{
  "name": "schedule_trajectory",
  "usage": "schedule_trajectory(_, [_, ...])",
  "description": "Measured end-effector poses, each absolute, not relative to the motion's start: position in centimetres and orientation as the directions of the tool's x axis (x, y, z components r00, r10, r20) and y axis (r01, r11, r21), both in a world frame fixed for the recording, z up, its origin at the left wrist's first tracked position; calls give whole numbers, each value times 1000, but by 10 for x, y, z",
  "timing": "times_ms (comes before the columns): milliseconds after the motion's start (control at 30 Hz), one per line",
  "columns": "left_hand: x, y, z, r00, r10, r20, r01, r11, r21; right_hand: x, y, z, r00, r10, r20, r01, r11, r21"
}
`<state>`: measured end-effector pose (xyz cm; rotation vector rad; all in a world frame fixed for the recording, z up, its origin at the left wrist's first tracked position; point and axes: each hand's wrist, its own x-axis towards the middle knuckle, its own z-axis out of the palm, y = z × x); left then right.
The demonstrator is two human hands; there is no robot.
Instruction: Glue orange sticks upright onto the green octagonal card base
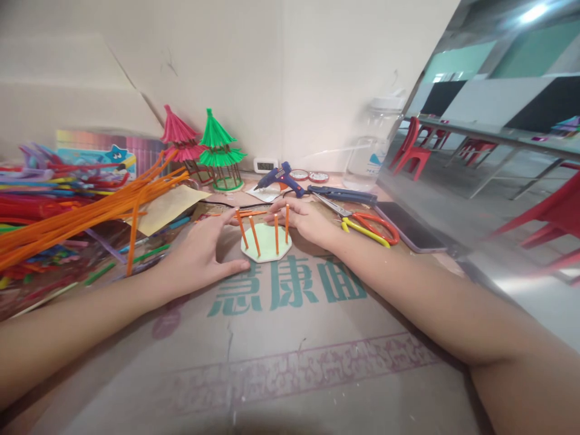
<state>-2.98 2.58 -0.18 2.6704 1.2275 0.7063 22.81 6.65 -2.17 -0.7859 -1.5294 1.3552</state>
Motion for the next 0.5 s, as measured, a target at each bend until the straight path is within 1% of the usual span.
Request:
schedule_trajectory(100, [-30, 29, -3, 542, 775, 325, 712, -629, 312, 227, 64, -20, -364, 910, 199, -115, 168, -979])
schedule_trajectory(200, [-35, 34, -5, 535, 768, 351, 718, -633, 291, 227, 62, -17, -363, 915, 177, -121, 142, -982])
schedule_trajectory(367, [-44, 43, -6, 524, 765, 375, 732, -629, 260, 227, 59, -16, -319, 932, 172, -86, 152, -985])
schedule_trajectory(433, [-47, 45, -6, 519, 769, 373, 744, -622, 244, 227, 58, -17, -292, 938, 186, -48, 180, -983])
schedule_trajectory(500, [-50, 49, -5, 510, 773, 376, 755, -612, 234, 227, 55, -19, -268, 934, 234, 14, 247, -969])
